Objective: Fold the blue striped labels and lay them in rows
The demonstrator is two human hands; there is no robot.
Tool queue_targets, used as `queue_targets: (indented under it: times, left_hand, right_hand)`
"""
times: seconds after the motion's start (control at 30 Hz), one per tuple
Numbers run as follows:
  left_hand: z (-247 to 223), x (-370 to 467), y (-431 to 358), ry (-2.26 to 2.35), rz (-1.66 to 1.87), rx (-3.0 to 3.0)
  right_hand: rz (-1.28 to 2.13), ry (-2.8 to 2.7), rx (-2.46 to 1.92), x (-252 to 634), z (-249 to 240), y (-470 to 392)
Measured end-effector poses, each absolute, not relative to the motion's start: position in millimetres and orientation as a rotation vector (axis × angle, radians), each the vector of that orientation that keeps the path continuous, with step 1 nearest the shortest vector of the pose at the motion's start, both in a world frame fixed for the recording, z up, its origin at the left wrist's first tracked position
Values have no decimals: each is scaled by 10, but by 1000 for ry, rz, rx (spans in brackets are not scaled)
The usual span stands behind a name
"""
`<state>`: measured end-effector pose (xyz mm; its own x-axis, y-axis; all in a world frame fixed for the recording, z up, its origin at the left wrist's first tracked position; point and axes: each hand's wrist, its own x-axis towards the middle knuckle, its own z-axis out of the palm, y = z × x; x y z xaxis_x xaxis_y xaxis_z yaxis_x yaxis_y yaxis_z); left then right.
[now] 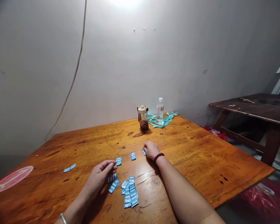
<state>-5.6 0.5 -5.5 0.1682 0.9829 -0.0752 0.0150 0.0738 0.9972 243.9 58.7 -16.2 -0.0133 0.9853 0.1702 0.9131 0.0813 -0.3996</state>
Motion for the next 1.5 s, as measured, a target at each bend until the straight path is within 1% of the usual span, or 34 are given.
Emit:
queue_targets:
  times: [0.23, 0.33, 0.37, 0.43, 0.5, 0.6, 0.77, 0.87, 0.93, 1.03, 1.1, 1.17, 1.3, 1.37, 1.5]
  left_hand:
    - [50, -134, 17, 1337, 1103, 1542]
    - [75, -186, 31, 1391, 1132, 1641]
    - [76, -200, 36, 1393, 1137, 1654]
    - [73, -217, 43, 1387, 1139, 1670]
    - [71, -220, 44, 1383, 1136, 1685]
    - [77, -206, 35, 1383, 1113, 1716]
    - [79, -169, 8, 1368, 1081, 1756]
    - [63, -140, -10, 1341, 1055, 1755]
    - [58, -113, -29, 1302, 1028, 1731]
    - [82, -54, -86, 1223, 960, 1657]
    - [117, 0, -147, 1138, 881, 1590]
    - [156, 57, -217, 1037, 796, 1505]
    - [191, 134, -309, 891, 707, 1381]
    - [180, 140, -310, 868, 729, 1331]
    - [149, 117, -266, 904, 815, 1182]
  right_hand:
    - [154, -1931, -1903, 2367, -11, 462]
    - [78, -1942, -1786, 2275, 139, 259]
    - [142, -2025, -1692, 2231, 181, 171]
    - [470, -2313, -1491, 2127, 236, -8]
    - [671, -2520, -1361, 2018, 248, -152]
    - [666, -2670, -1326, 1891, 218, -249]
    - [732, -2717, -1247, 1823, 133, -212]
    - [824, -2614, -1290, 1842, 82, -162]
    - [1020, -2469, -1311, 1881, 62, -117]
    - [1406, -2143, -1247, 1953, 71, -43]
    - [1558, -1918, -1180, 1979, 97, -11]
    - [1602, -1762, -1125, 1968, 122, -1]
    - [1492, -1610, -1062, 1869, 149, -31]
    - [1483, -1550, -1004, 1822, 167, -56]
    - [1601, -1483, -923, 1790, 210, -94]
